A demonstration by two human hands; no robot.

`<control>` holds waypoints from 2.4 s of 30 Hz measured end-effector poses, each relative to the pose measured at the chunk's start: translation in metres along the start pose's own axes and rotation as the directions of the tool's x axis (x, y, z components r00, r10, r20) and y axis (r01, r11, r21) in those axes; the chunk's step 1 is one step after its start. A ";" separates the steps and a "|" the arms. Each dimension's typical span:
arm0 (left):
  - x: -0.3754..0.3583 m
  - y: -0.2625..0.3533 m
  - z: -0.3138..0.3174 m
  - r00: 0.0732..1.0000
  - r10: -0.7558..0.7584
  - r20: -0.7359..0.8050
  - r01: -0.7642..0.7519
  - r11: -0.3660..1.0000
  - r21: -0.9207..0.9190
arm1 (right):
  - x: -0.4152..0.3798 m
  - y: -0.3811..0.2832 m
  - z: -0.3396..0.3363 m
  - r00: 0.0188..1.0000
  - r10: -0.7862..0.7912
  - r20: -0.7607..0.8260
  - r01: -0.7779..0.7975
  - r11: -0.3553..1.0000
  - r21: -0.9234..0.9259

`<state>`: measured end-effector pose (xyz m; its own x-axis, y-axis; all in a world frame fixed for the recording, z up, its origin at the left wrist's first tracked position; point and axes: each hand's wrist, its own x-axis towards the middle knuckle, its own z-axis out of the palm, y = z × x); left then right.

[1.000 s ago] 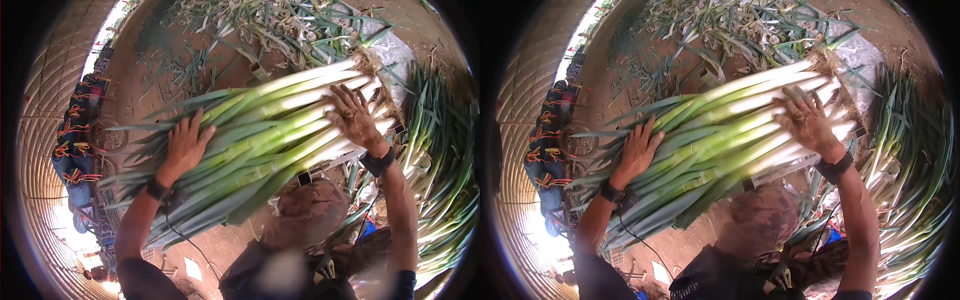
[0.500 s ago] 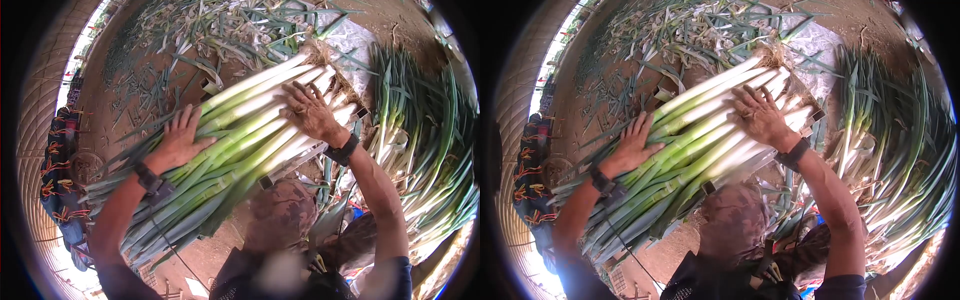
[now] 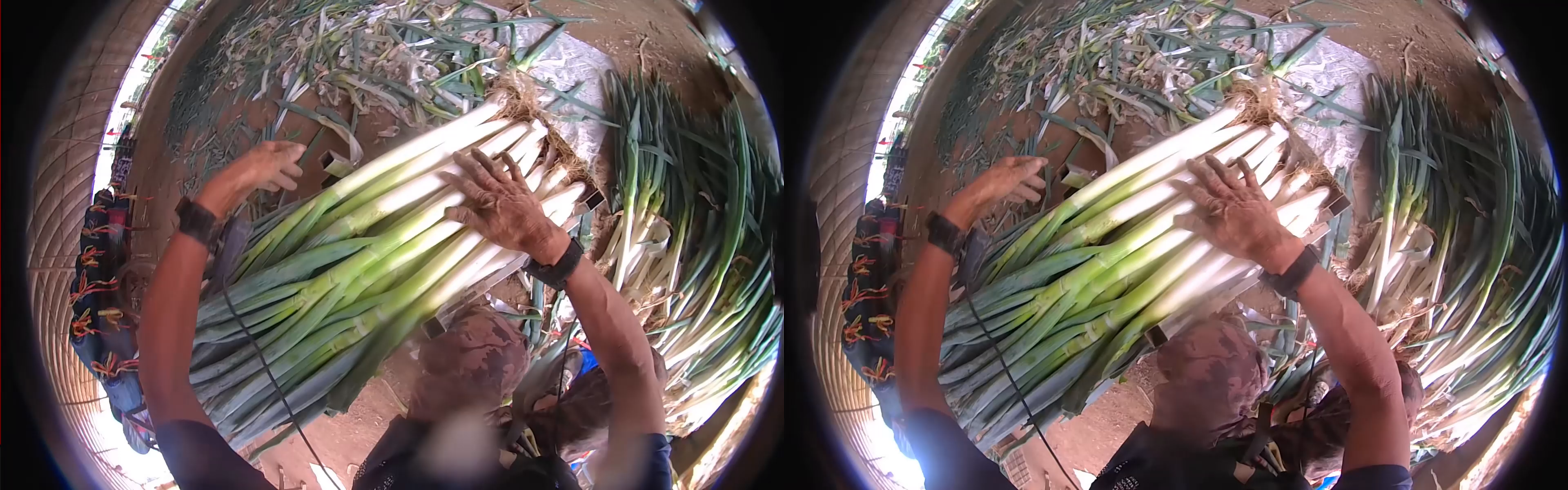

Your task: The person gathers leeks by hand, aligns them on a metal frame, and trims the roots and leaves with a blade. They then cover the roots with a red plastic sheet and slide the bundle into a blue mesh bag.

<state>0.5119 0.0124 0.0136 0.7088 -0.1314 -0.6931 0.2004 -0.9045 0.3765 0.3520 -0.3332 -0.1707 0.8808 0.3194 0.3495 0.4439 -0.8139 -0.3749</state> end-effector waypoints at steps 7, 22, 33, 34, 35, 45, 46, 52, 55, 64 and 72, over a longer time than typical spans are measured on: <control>0.119 -0.067 0.026 0.849 0.448 0.279 -0.528 0.735 0.426 | -0.005 0.001 0.033 0.993 0.099 -0.058 -0.092 0.989 0.111; 0.116 -0.087 0.009 0.892 0.432 0.129 -0.441 0.773 0.456 | 0.002 -0.005 0.021 0.980 0.166 0.111 -0.192 0.935 0.298; -0.121 -0.018 -0.092 0.513 0.741 -0.433 -0.411 0.655 0.634 | 0.004 -0.001 0.012 0.959 0.159 0.236 -0.185 0.979 0.090; -0.142 -0.009 -0.079 0.505 0.674 -0.539 -0.636 0.713 0.296 | 0.002 0.001 0.012 0.966 0.144 0.214 -0.162 0.984 0.069; -0.160 0.000 -0.062 0.522 0.586 -0.620 -0.786 0.613 -0.082 | 0.002 -0.002 0.009 0.962 0.164 0.219 -0.174 0.984 0.029; -0.220 0.052 0.140 0.356 0.934 -0.030 -0.908 0.353 0.224 | 0.002 -0.004 0.005 0.969 0.155 0.192 -0.170 0.983 0.063; -0.219 0.051 0.142 0.456 0.886 -0.081 -0.878 0.463 0.126 | 0.002 -0.003 0.007 0.971 0.152 0.182 -0.164 0.985 0.053; -0.203 0.080 0.215 0.575 0.808 0.129 -0.802 0.525 0.285 | 0.002 -0.008 0.001 0.968 0.190 0.163 -0.202 0.978 0.056; -0.199 0.077 0.230 0.516 0.848 0.121 -0.810 0.438 0.390 | -0.001 -0.016 -0.005 0.959 0.204 0.195 -0.227 0.968 0.104; -0.186 0.059 0.259 0.486 0.849 0.209 -0.804 0.340 0.488 | -0.010 -0.064 0.001 0.963 -0.110 0.246 0.026 0.946 0.323; -0.173 0.043 0.302 0.515 0.808 0.285 -0.722 0.230 0.652 | -0.011 -0.069 0.002 0.979 -0.063 0.193 0.012 0.967 0.256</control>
<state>0.1939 -0.1266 -0.0363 0.3342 -0.9145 -0.2283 -0.9069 -0.3779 0.1863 0.3116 -0.2792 -0.1506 0.8663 0.4576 0.2001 0.4815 -0.6588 -0.5780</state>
